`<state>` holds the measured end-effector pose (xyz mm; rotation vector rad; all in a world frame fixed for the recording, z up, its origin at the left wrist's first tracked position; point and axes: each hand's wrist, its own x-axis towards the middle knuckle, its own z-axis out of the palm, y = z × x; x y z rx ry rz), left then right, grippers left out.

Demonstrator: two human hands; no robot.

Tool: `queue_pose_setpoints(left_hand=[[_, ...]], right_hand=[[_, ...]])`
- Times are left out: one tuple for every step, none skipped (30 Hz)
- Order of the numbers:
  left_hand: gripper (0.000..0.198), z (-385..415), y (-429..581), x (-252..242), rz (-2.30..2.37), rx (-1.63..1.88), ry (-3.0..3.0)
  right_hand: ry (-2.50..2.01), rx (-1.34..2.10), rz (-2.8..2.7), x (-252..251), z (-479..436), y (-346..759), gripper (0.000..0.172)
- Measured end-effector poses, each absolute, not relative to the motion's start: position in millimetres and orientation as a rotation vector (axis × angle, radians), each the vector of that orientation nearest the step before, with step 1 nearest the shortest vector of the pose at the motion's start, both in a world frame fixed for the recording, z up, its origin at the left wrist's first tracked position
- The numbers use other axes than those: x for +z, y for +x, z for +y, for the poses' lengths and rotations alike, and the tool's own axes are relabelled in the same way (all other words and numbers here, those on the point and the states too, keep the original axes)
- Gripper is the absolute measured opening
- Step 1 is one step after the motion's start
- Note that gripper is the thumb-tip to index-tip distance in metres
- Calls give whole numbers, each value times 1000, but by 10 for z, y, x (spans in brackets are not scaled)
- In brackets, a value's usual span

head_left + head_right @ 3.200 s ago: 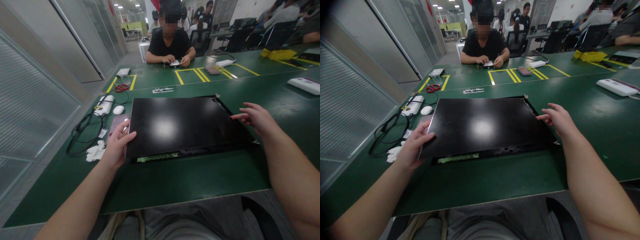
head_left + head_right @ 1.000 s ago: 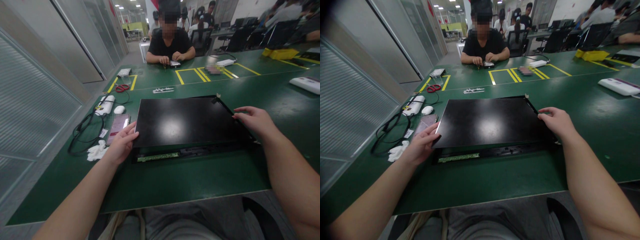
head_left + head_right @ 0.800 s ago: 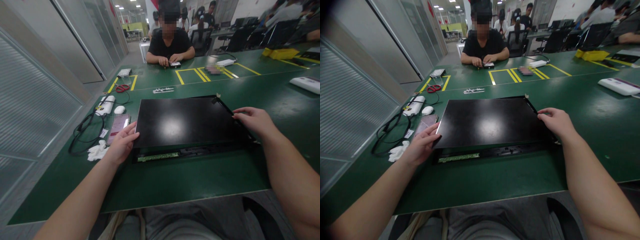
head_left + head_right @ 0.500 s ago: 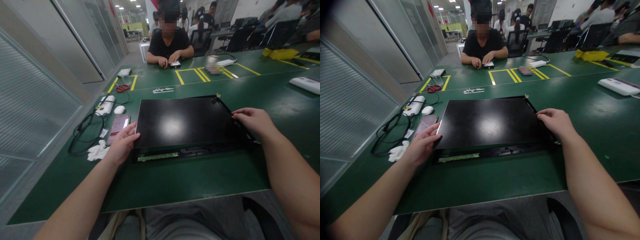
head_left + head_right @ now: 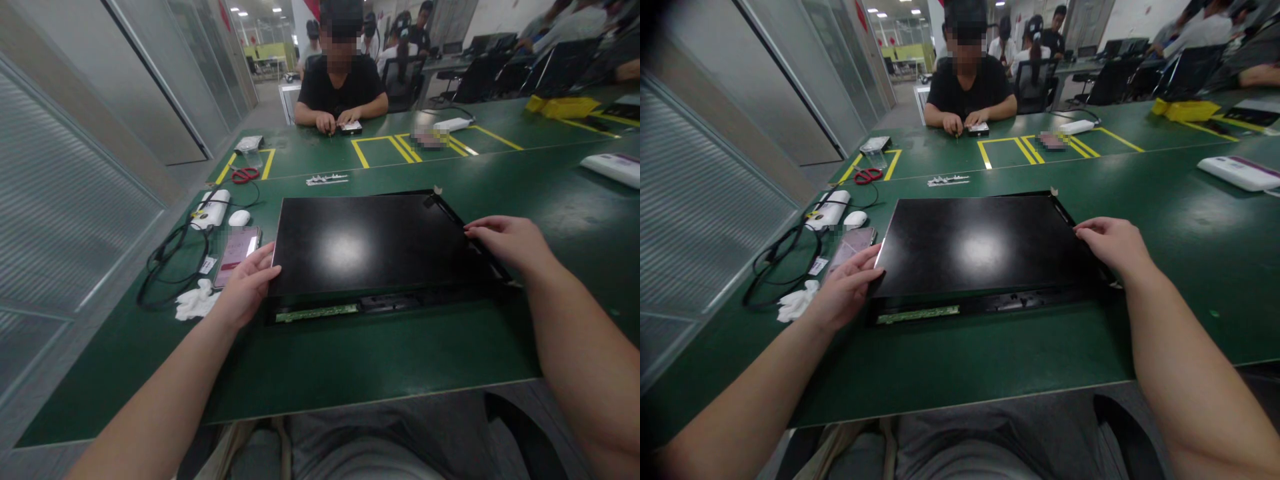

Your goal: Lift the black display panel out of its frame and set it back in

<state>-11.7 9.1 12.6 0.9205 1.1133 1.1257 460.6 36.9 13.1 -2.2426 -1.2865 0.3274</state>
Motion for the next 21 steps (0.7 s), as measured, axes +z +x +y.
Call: queue_pose_setpoints(left_hand=[[62, 94, -122, 118, 1113, 1128, 919], [62, 96, -126, 111, 1112, 1131, 916], [62, 97, -129, 107, 1110, 1134, 913], [61, 97, -131, 107, 1108, 1134, 908], [61, 96, -132, 109, 1104, 1131, 902], [61, 94, -132, 114, 1098, 1126, 892], [61, 93, -131, 120, 1088, 1122, 880], [62, 92, -130, 127, 1077, 1119, 868], [63, 92, -130, 133, 1066, 1119, 857], [64, 93, -130, 137, 1057, 1120, 847], [65, 95, -132, 138, 1049, 1121, 840], [66, 98, -134, 136, 1044, 1123, 836], [67, 101, -137, 131, 1041, 1125, 836], [66, 105, -140, 125, 1040, 1128, 837], [65, 109, -143, 118, 1040, 1132, 841], [62, 112, -146, 111, 1041, 1137, 845], [59, 115, -148, 106, 1044, 1140, 849], [58, 117, -149, 103, 1047, 1142, 854], [56, 118, -149, 102, 1050, 1143, 858], [56, 119, -149, 103, 1053, 1142, 862], [56, 119, -148, 105, 1056, 1139, 863]], right_hand=[[-2246, 332, -1284, 132, 369, 4606, 23], [-2246, 331, -1282, 131, 369, 4608, 24], [-2246, 325, -1282, 126, 368, 4613, 24], [-2245, 317, -1286, 119, 367, 4621, 24], [-2241, 310, -1292, 110, 368, 4632, 23], [-2235, 306, -1300, 100, 369, 4645, 22], [-2230, 305, -1307, 90, 371, 4659, 21], [-2226, 307, -1314, 80, 375, 4673, 20], [-2224, 308, -1318, 71, 378, 4686, 20], [-2222, 308, -1321, 64, 382, 4697, 20], [-2219, 309, -1323, 59, 385, 4705, 20], [-2217, 309, -1325, 56, 388, 4709, 21], [-2215, 307, -1327, 55, 389, 4710, 22], [-2213, 304, -1329, 57, 390, 4706, 23], [-2211, 302, -1331, 62, 389, 4698, 23], [-2210, 301, -1330, 69, 387, 4687, 24], [-2211, 305, -1325, 79, 384, 4673, 24], [-2215, 312, -1316, 91, 380, 4657, 24], [-2223, 319, -1307, 104, 376, 4642, 23], [-2232, 321, -1298, 116, 372, 4629, 23], [-2241, 318, -1292, 125, 369, 4619, 23]])
